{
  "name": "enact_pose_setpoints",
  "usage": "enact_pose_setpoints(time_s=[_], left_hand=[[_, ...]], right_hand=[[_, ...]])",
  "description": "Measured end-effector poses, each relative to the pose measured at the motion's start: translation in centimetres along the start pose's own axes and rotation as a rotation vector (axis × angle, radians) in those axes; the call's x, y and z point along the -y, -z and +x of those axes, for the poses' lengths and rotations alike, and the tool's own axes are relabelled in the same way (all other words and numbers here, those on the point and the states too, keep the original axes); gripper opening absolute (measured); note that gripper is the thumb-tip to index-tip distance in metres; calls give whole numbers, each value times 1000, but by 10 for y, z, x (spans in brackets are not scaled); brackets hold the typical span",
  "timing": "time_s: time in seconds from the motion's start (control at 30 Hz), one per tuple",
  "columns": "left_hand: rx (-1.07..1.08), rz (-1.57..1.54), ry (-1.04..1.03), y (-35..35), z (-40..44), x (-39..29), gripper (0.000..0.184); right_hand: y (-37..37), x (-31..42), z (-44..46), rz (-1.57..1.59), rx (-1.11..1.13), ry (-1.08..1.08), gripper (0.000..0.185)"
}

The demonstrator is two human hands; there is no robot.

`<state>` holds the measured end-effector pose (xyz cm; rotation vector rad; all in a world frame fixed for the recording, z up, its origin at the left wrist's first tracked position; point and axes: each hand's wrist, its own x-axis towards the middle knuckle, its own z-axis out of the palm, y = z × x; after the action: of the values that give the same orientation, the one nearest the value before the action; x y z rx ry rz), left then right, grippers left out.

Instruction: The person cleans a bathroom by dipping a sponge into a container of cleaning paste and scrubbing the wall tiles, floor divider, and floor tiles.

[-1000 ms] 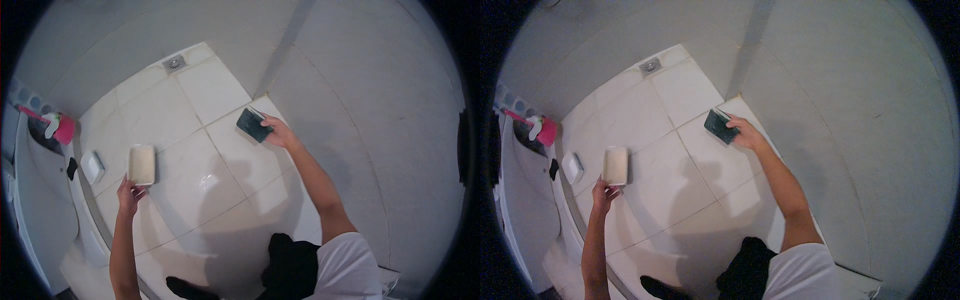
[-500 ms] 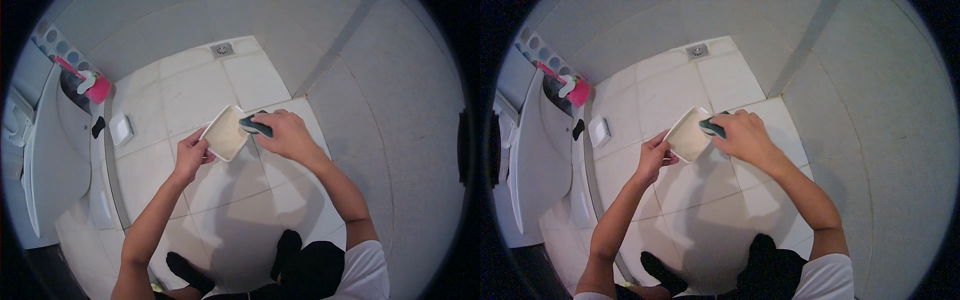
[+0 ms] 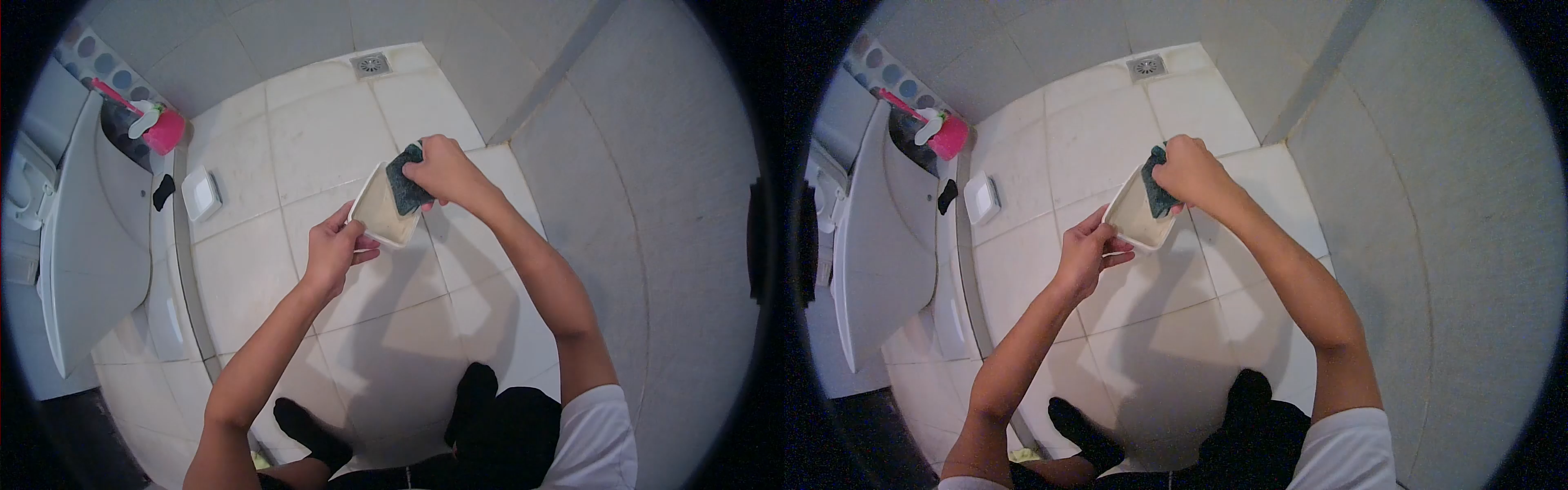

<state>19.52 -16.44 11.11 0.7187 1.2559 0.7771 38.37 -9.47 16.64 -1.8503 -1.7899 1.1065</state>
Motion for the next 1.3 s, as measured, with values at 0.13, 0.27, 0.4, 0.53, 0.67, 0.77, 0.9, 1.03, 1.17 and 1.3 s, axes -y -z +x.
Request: enact_pose_setpoints(time_s=[0.13,0.27,0.4,0.53,0.67,0.77,0.9,1.03,1.17,1.3], left_hand=[[-5,44,-31,-5,-2,2,48],[47,0,12,-3,-1,4,50],[86,-26,30,4,3,6,50],[135,30,27,14,8,9,49],[152,54,24,15,10,16,49],[165,107,30,14,9,19,46],[174,162,20,21,9,27,44],[158,180,11,31,13,32,42],[121,211,19,34,14,34,42],[133,177,43,35,12,37,43]], right_hand=[[-9,-8,17,118,85,-87,22],[-23,-12,13,239,102,-80,24],[-21,-22,-3,173,264,99,30],[-1,-27,3,-151,168,24,28],[-20,-22,-5,-256,134,96,35],[-35,-20,-17,-197,346,178,27],[-22,-17,-31,-331,368,253,31],[-60,-44,-47,-452,50,709,35],[-64,-57,-55,-621,255,766,24],[-57,-56,-46,-524,171,664,29]])
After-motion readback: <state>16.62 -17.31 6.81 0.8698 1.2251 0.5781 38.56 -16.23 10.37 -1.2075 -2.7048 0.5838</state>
